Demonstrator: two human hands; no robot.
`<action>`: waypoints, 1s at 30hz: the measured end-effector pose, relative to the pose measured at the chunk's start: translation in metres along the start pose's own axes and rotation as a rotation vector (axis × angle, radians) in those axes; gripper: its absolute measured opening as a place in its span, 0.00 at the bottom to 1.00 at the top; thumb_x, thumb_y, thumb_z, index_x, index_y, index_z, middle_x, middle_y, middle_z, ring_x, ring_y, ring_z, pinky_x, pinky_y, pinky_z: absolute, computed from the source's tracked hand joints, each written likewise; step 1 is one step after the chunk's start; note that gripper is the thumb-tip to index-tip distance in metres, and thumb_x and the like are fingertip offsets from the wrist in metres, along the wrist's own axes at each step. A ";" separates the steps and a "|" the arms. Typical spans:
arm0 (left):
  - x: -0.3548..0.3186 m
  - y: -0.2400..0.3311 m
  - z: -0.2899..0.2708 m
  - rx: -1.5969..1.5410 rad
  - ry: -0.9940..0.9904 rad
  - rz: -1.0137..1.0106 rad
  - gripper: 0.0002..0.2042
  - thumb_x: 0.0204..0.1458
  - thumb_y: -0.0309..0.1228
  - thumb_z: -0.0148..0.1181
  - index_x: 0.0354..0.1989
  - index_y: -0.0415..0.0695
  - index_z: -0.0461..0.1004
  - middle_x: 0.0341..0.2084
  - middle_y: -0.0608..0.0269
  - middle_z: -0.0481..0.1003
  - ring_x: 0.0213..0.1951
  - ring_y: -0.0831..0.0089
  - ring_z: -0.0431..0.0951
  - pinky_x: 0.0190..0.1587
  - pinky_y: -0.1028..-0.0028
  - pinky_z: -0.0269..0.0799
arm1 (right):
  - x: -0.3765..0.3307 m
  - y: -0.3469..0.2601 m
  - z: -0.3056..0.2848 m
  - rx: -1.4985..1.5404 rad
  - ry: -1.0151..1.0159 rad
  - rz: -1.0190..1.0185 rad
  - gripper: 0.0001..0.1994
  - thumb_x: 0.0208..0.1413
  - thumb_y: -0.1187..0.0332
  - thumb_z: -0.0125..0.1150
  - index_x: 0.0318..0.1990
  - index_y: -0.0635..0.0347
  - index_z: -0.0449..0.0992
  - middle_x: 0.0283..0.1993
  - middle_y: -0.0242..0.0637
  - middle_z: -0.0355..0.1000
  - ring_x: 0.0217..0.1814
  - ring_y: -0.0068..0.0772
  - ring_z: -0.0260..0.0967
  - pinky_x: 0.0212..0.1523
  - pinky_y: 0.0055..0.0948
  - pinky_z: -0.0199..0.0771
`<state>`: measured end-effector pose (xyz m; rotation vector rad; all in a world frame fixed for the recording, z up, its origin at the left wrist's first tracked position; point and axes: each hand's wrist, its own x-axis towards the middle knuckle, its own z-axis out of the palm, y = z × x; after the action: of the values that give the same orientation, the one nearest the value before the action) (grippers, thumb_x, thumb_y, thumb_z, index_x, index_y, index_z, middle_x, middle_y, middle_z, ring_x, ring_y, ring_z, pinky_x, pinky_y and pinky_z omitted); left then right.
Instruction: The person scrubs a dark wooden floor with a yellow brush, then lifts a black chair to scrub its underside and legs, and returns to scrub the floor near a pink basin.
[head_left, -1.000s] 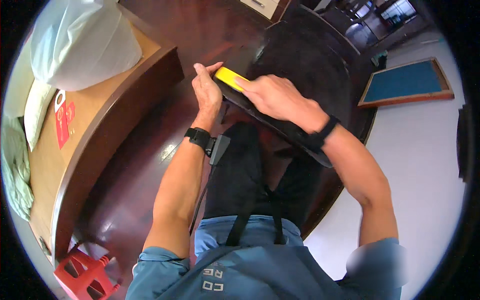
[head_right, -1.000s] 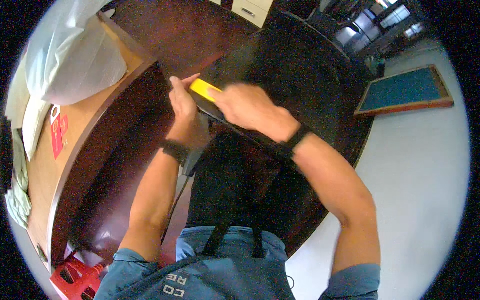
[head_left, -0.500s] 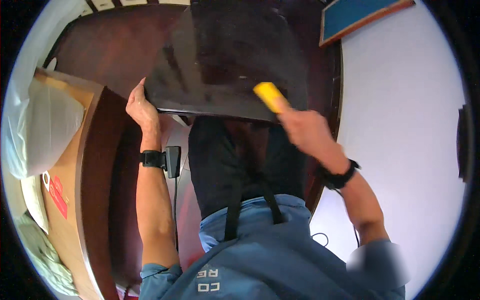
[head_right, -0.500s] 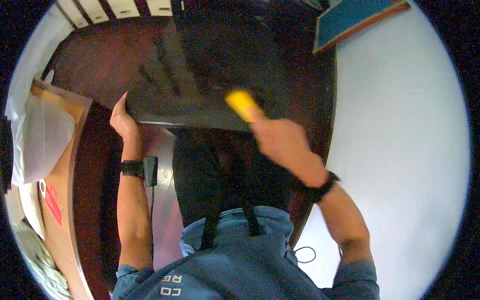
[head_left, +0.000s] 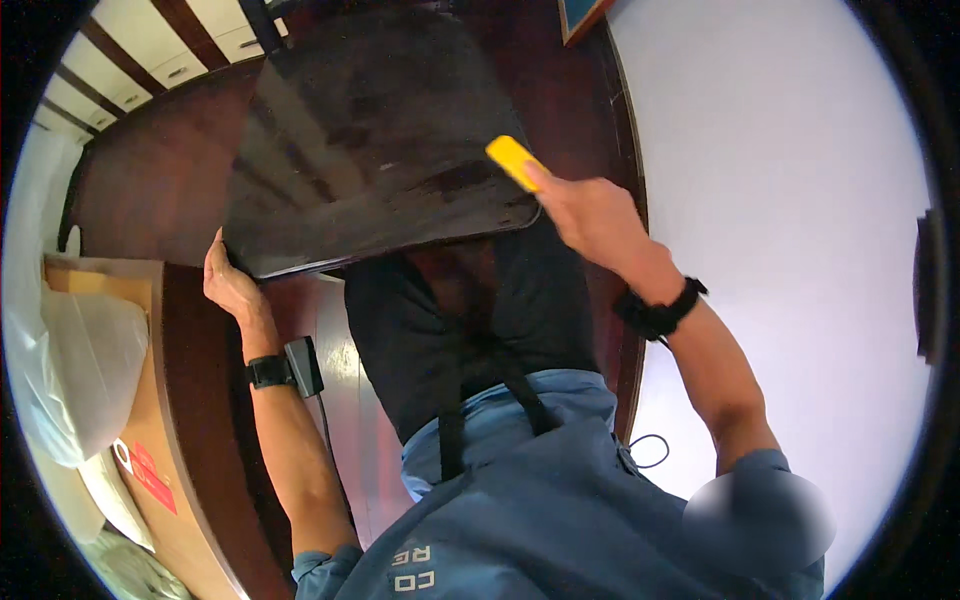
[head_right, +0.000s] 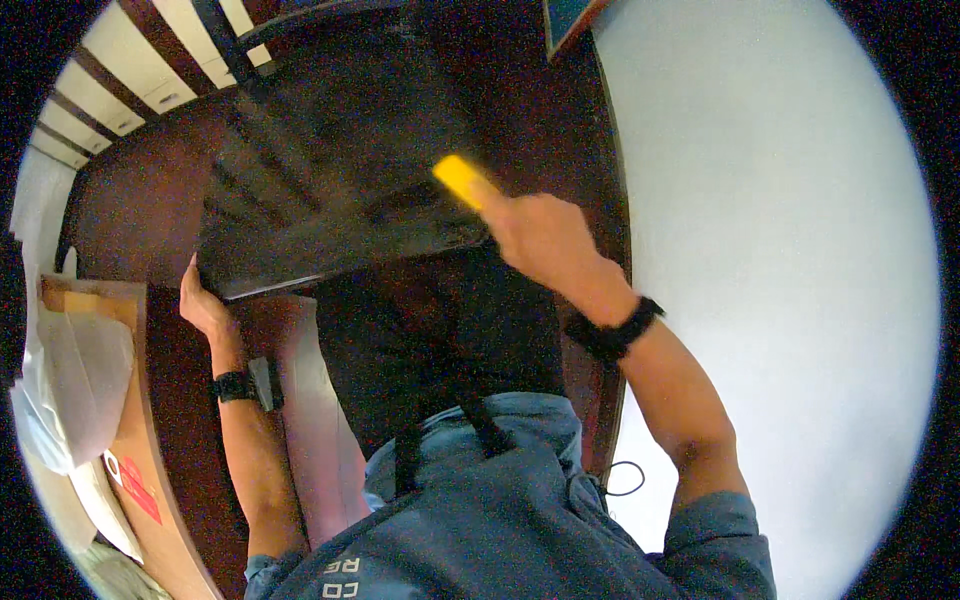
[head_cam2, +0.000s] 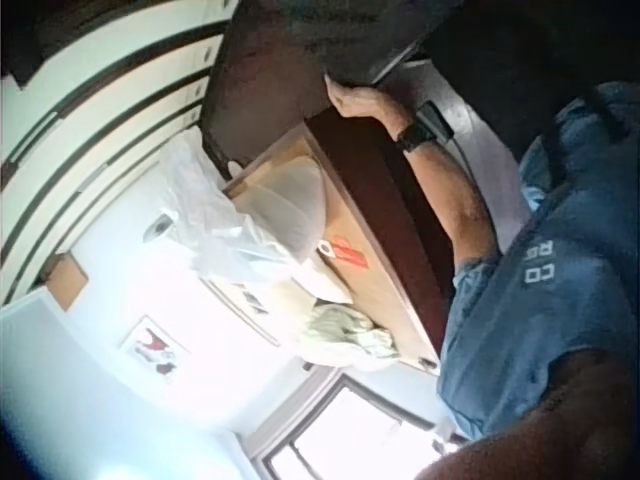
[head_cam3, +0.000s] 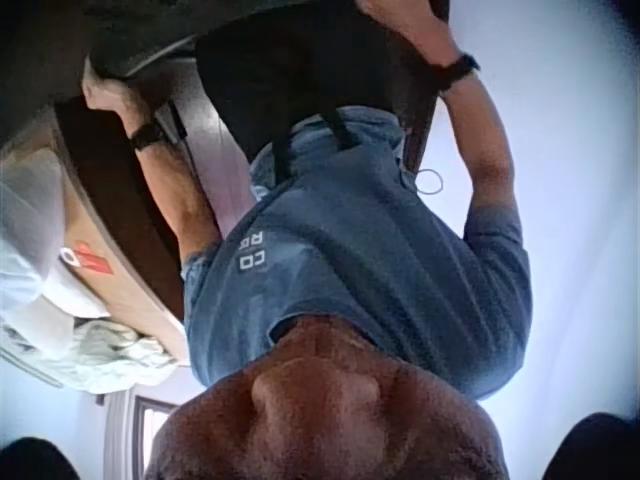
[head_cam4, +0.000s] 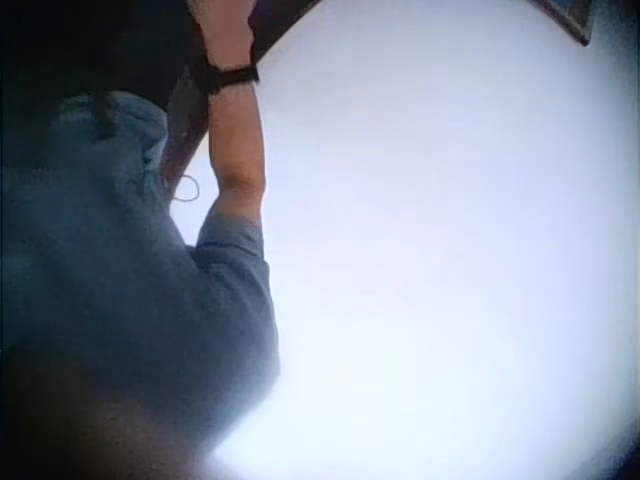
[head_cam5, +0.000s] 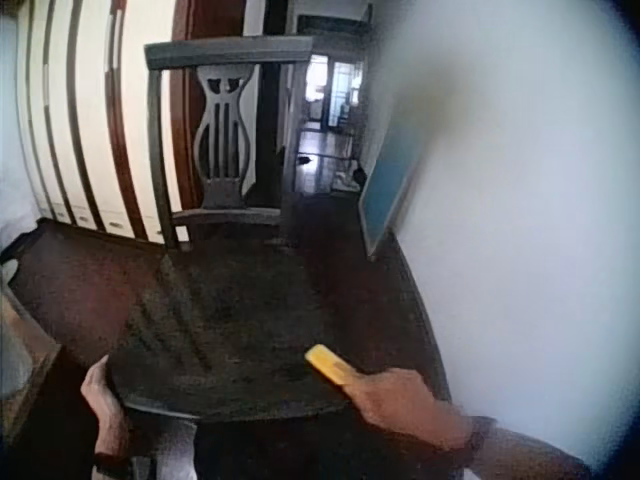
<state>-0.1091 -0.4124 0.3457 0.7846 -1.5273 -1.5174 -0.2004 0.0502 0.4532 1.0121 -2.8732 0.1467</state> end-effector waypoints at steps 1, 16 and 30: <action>-0.002 0.000 0.003 0.032 -0.010 -0.009 0.17 0.64 0.32 0.54 0.52 0.32 0.83 0.47 0.59 0.83 0.47 0.70 0.80 0.55 0.72 0.73 | 0.005 -0.004 0.004 0.046 0.022 -0.047 0.23 0.68 0.64 0.56 0.69 0.47 0.71 0.31 0.49 0.78 0.27 0.55 0.77 0.28 0.47 0.76; 0.023 0.009 -0.004 0.873 -0.267 0.216 0.19 0.67 0.34 0.52 0.56 0.32 0.77 0.51 0.39 0.80 0.55 0.47 0.79 0.60 0.59 0.72 | 0.103 0.054 0.025 0.209 0.024 -0.162 0.15 0.73 0.54 0.46 0.46 0.48 0.79 0.27 0.50 0.77 0.27 0.60 0.77 0.26 0.57 0.78; -0.027 0.037 0.058 1.193 -0.108 0.261 0.35 0.61 0.58 0.57 0.70 0.46 0.69 0.63 0.46 0.71 0.63 0.47 0.72 0.61 0.52 0.71 | 0.165 0.100 0.024 0.179 -0.090 -0.128 0.19 0.71 0.60 0.51 0.65 0.36 0.76 0.29 0.52 0.74 0.30 0.57 0.73 0.29 0.50 0.72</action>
<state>-0.1432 -0.3581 0.3830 1.0613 -2.4902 -0.3309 -0.3924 0.0228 0.4433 1.2611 -2.9057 0.3632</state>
